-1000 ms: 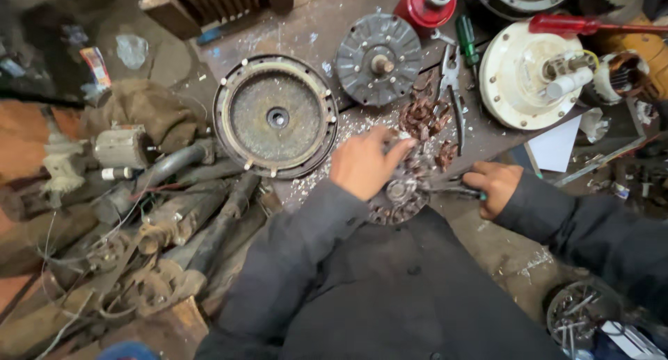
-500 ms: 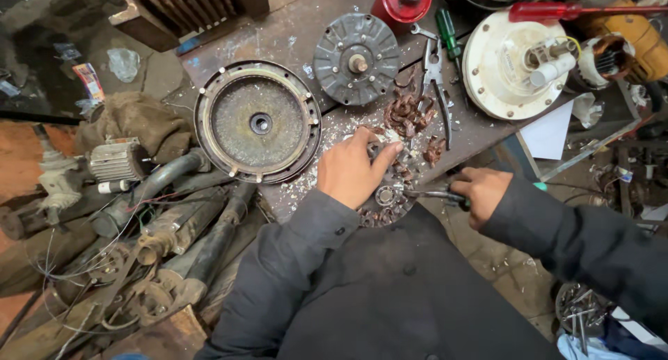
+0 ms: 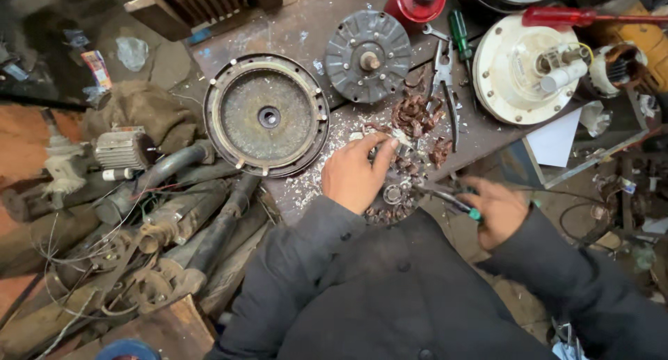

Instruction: The person uses pliers to pull and cut copper wire coils from a circular metal rotor component. They systematically remove the wire from the slots of the rotor, placing the extracted copper pieces onto the workbench. The person rotates the rotor to access different sections of the winding during the process.

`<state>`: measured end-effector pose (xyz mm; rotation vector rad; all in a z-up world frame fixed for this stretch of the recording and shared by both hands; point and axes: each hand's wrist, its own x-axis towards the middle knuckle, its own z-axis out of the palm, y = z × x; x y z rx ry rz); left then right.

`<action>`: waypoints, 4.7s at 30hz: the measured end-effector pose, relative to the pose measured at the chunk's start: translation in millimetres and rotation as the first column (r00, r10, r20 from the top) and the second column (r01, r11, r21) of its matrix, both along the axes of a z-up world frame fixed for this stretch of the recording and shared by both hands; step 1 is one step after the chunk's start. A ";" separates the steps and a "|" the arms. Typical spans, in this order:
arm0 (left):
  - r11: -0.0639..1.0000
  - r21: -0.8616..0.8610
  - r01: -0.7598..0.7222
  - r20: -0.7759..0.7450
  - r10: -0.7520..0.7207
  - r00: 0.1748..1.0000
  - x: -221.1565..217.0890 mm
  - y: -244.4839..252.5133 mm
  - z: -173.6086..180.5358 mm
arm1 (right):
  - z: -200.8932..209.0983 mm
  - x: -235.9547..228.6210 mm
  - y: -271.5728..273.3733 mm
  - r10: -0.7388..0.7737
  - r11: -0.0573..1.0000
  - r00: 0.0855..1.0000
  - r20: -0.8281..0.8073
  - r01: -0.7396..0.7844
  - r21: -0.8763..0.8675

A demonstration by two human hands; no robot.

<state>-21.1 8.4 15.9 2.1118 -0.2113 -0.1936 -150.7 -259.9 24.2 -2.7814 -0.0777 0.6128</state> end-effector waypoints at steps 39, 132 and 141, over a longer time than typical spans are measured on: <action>0.964 0.116 0.239 -0.119 -0.226 0.967 35.4 -1.5 6.8 | 32.6 51.7 26.9 0.343 0.886 0.939 -0.035 -0.335 -0.320; 0.946 -0.094 0.310 -0.170 -0.322 0.931 49.3 9.0 -12.7 | -15.1 80.0 -2.6 0.340 0.927 0.929 0.142 -0.357 0.116; 0.973 -0.019 0.228 -0.217 -0.227 0.949 41.1 8.4 -7.4 | -16.4 6.4 -28.0 -0.130 0.974 0.988 0.085 0.112 0.196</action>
